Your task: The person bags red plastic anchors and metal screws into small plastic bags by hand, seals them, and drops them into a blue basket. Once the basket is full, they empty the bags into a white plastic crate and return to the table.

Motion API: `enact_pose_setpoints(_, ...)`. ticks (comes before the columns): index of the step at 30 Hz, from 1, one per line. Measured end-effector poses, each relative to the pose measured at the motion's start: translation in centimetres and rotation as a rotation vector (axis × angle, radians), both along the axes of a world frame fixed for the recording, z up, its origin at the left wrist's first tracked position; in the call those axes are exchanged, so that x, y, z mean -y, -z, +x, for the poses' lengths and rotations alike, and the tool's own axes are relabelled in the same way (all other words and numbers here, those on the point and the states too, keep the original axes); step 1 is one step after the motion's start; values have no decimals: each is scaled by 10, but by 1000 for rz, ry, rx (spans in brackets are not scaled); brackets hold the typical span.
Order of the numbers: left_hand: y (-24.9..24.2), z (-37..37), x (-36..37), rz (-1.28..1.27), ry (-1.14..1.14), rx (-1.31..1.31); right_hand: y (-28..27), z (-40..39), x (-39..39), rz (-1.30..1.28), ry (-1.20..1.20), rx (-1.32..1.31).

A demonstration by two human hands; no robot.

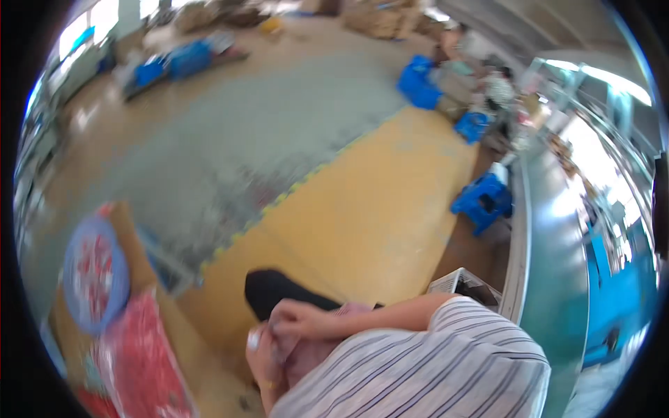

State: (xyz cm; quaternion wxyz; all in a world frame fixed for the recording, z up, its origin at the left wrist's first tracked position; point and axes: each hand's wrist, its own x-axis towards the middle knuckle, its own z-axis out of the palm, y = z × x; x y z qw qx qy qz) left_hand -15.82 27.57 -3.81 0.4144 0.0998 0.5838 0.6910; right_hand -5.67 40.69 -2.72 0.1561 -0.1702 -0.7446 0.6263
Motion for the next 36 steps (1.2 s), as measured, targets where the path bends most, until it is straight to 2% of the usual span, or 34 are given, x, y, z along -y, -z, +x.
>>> enact_pose_setpoints(1,-1,1,0,41,75,-35,-13,2,-2,-77,-29,58)
enact_pose_setpoints(2,10,5,-1,120,-51,85,-24,3,-2,-172,-65,116)
enact_pose_setpoints(3,-16,15,-2,143,-112,225,-26,5,-1,-244,-90,68)
enact_pose_setpoints(4,-22,19,-1,165,-59,205,-22,9,4,-321,-134,20)
enact_pose_setpoints(6,-16,20,7,194,12,166,5,9,2,-316,-227,-53)
enact_pose_setpoints(8,8,6,9,139,5,203,-16,4,1,-580,-238,-7)
enact_pose_setpoints(10,12,-1,7,69,60,156,-8,4,-2,-611,-135,-53)
enact_pose_setpoints(11,12,0,12,220,-27,168,-5,2,-3,-551,-30,-75)
enact_pose_setpoints(13,-28,11,8,31,-200,127,1,-3,-4,-435,173,-122)
enact_pose_setpoints(14,-37,13,5,-62,-287,105,7,-4,-4,-429,180,-103)
enact_pose_setpoints(17,-9,0,15,-71,29,-155,21,-5,-3,-425,147,-54)
enact_pose_setpoints(20,-7,5,19,-148,206,-377,-9,-2,3,-446,78,108)
enact_pose_setpoints(21,-8,7,16,-112,185,-513,-7,-1,0,-406,37,150)
enact_pose_setpoints(23,-8,9,7,-36,143,-786,15,-3,1,-181,79,65)
enact_pose_setpoints(24,-4,8,5,-41,177,-820,16,-4,0,-64,100,22)
enact_pose_setpoints(29,-2,7,7,-169,282,-958,4,-1,1,-330,118,129)
enact_pose_setpoints(30,3,4,8,-129,285,-991,1,-1,1,-388,117,140)
enact_pose_setpoints(33,28,-2,11,-14,266,-1014,2,1,-1,-262,-30,261)
enact_pose_setpoints(35,39,0,10,51,215,-928,7,0,-2,-296,-44,195)
enact_pose_setpoints(36,56,-6,13,-18,222,-971,9,-1,0,-314,-52,162)
